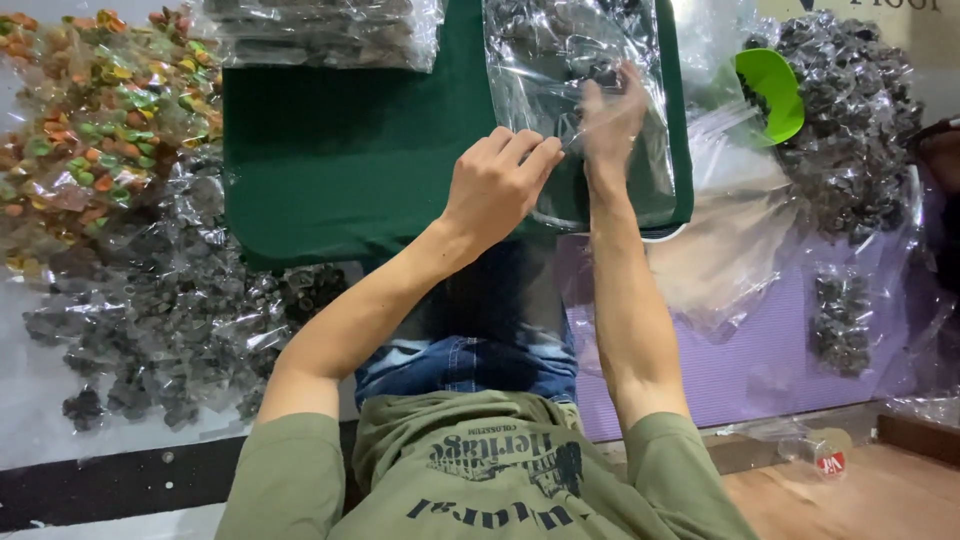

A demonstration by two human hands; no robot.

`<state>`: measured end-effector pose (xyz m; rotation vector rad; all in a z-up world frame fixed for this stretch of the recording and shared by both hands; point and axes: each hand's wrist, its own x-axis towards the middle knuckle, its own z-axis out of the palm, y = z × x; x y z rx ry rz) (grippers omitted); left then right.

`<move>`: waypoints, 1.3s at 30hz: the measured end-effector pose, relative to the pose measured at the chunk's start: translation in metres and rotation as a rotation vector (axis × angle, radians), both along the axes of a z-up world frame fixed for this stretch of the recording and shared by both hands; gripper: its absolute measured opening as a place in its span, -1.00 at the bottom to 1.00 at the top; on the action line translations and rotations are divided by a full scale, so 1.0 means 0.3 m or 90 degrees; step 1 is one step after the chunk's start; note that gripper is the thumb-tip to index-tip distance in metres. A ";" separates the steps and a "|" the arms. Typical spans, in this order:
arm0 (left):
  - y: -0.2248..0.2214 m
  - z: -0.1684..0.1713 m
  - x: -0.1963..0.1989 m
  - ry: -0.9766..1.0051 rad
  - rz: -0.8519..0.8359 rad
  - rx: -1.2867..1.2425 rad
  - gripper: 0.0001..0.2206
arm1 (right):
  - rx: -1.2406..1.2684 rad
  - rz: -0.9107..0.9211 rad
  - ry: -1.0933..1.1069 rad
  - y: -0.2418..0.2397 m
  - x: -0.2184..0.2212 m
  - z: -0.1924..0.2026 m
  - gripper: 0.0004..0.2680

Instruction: Packing small individually wrapped packets into a larger plastic bag while sitting on the floor.

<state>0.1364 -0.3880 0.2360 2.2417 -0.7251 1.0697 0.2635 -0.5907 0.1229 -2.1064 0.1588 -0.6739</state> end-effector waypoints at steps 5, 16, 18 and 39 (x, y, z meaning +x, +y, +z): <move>-0.007 -0.002 -0.002 0.005 -0.015 -0.005 -0.86 | 0.714 0.132 -0.019 -0.033 0.084 -0.038 -0.87; -0.005 0.002 0.003 0.017 -0.016 -0.017 -0.83 | -0.165 0.052 -0.082 -0.007 0.113 0.027 -0.73; -0.005 -0.003 0.000 0.024 -0.015 -0.010 -0.81 | -0.201 0.099 -0.087 0.003 0.094 0.056 -0.78; -0.001 -0.013 -0.002 0.056 -0.016 -0.017 -0.82 | -0.387 -0.097 0.057 0.044 0.141 0.011 -0.45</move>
